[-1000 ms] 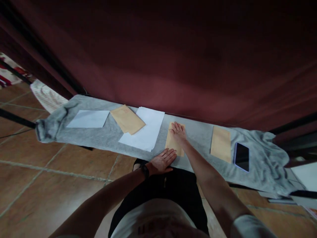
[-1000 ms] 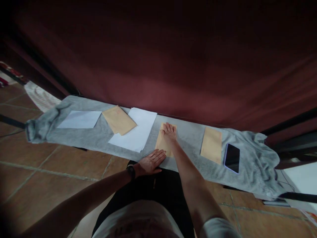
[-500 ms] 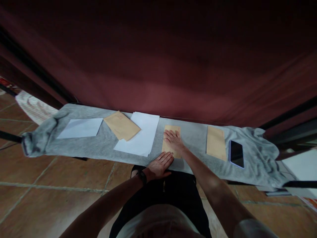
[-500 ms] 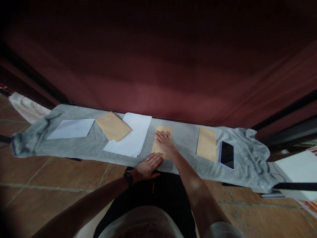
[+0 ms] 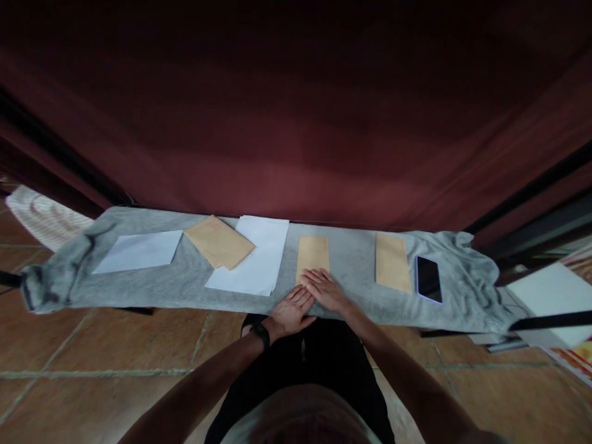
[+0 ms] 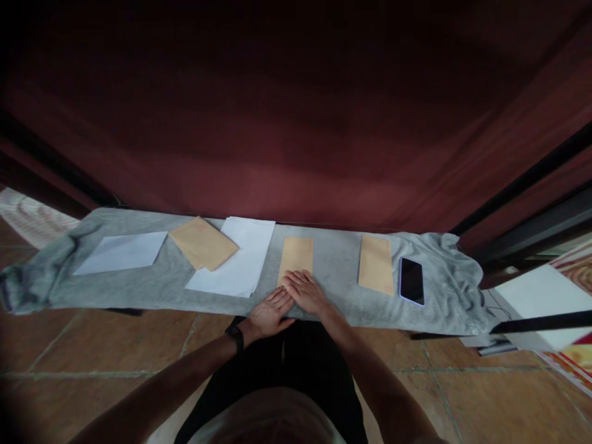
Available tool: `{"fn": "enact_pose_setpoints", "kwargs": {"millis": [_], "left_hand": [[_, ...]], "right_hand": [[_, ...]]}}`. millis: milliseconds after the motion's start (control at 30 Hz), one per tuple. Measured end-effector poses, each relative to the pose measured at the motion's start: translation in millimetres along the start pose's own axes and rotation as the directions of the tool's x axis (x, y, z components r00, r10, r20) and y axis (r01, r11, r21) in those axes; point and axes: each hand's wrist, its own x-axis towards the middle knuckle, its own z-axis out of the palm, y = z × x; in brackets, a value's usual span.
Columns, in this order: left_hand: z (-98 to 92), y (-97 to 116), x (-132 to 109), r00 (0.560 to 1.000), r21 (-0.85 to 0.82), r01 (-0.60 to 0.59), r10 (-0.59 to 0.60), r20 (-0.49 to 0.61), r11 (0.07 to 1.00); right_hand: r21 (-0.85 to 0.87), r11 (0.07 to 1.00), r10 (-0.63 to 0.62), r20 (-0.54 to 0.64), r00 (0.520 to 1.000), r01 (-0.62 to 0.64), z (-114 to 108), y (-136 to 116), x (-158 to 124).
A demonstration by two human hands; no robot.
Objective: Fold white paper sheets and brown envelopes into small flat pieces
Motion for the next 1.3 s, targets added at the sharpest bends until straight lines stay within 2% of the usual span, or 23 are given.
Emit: {"fn": "enact_pose_setpoints", "kwargs": {"millis": [267,467,733,1033,1167,1300], "left_hand": [[-9.3,-1.5,0.1,0.999,-0.051,-0.016,0.014,-0.046,0.999],[-10.2,-7.5,11.0,0.995,-0.104,0.088,-0.091,-0.033,0.991],[14.0,-33.8,71.8,0.97,0.045,0.237,-0.239,0.046,0.97],[25.9,-72.9,143.3,0.923,0.148,0.378,-0.385,0.021,0.914],[29.5,-80.7,162.1,0.917,0.129,0.391,-0.398,0.037,0.912],[29.4,-82.6,164.7,0.931,0.109,0.352,-0.359,0.059,0.93]], "right_hand": [[0.033,0.999,0.01,-0.13,0.991,-0.006,-1.7,-14.0,-44.6],[0.02,1.0,0.02,-0.193,0.981,-0.016,-0.5,-20.1,-69.2],[0.073,0.995,0.078,-0.233,0.969,-0.063,-0.2,-22.4,-66.7],[0.139,0.987,0.104,-0.169,0.98,-0.081,-16.0,-26.2,-62.1],[0.161,0.983,0.116,-0.155,0.981,-0.091,-17.0,-26.1,-61.5],[0.188,0.977,0.127,-0.152,0.98,-0.097,-18.0,-26.4,-61.3]]}}
